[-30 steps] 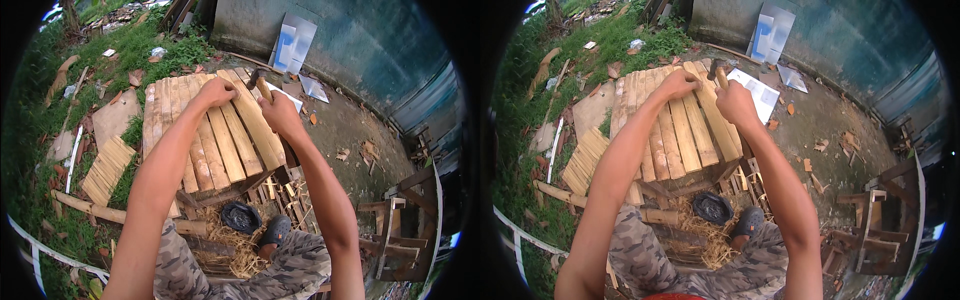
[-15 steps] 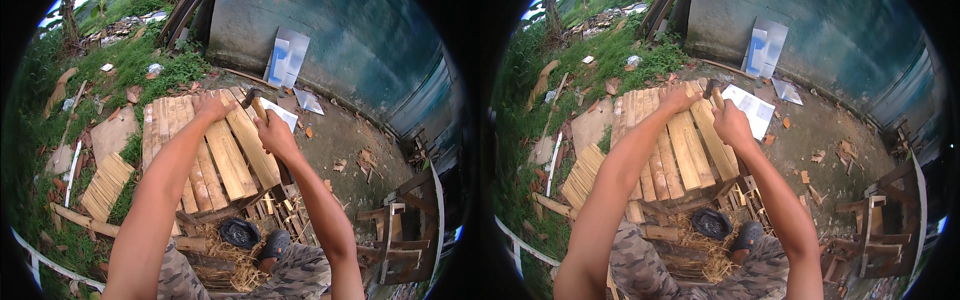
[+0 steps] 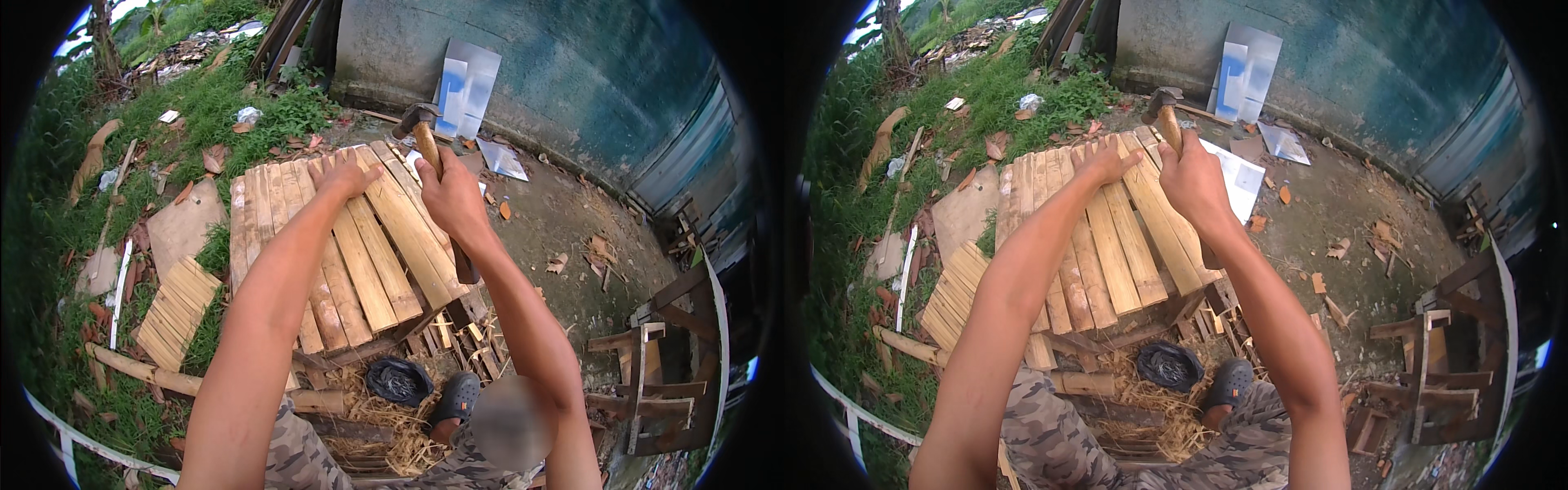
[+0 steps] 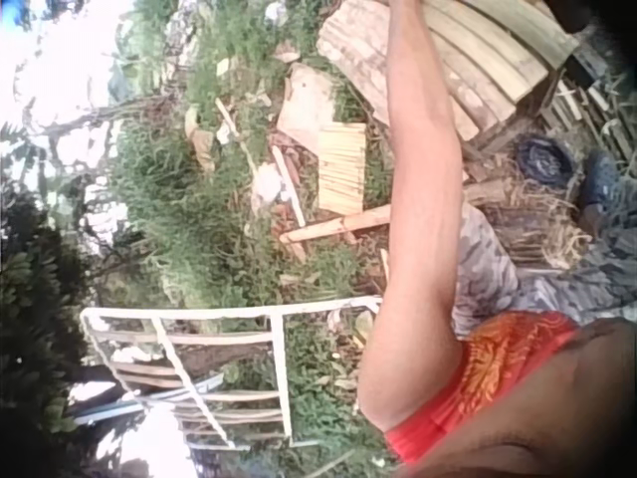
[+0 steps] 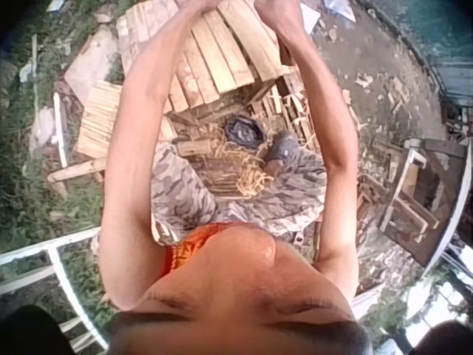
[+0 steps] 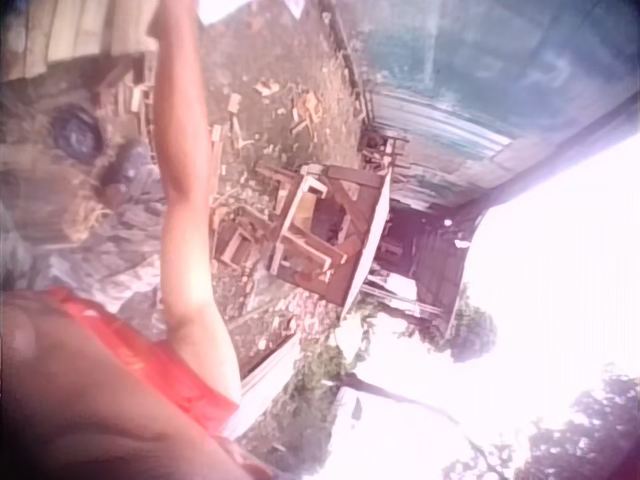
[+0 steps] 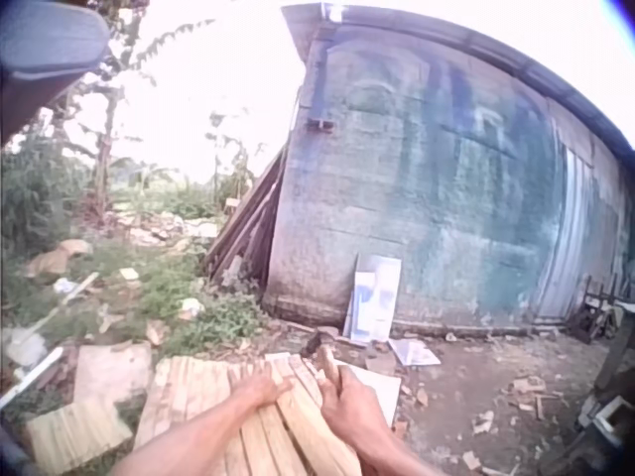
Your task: The person assembles a wooden structure by hammering nails into wooden planks. They repeatedly pick up nails from a small container and drive them into the wood using a hammer.
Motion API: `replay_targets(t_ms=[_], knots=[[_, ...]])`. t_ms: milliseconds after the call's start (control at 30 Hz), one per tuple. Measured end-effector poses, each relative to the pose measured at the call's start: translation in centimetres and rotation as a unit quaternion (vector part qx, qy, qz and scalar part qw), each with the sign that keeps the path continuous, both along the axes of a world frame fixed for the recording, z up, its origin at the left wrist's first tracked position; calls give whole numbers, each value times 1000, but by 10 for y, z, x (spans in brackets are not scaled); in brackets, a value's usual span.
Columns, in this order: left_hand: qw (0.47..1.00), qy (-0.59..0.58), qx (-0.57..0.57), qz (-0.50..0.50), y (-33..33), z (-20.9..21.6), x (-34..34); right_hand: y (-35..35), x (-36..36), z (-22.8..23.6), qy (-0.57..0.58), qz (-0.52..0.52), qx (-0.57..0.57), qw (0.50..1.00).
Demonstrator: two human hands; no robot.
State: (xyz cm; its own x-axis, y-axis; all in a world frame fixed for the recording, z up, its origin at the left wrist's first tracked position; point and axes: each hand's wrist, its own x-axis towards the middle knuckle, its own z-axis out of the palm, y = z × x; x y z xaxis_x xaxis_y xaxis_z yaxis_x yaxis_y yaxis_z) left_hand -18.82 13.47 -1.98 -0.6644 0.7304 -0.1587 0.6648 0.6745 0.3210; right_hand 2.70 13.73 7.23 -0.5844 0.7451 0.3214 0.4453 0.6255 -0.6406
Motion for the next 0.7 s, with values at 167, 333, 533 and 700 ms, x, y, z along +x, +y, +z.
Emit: replay_targets(t_ms=[167,333,533,700], knots=[[1000,-2,2,-3,0,-1,2,-10,-12,-12,-168,11,-137,976],[1000,-7,3,-6,-1,2,5,-2,-8,2,-78,14,-36,996],[1000,-7,9,-8,-3,3,8,-11,-10,-15,-103,-53,-84,990],[1000,15,0,-15,-1,-1,5,3,-11,-32,-99,-52,-64,992]])
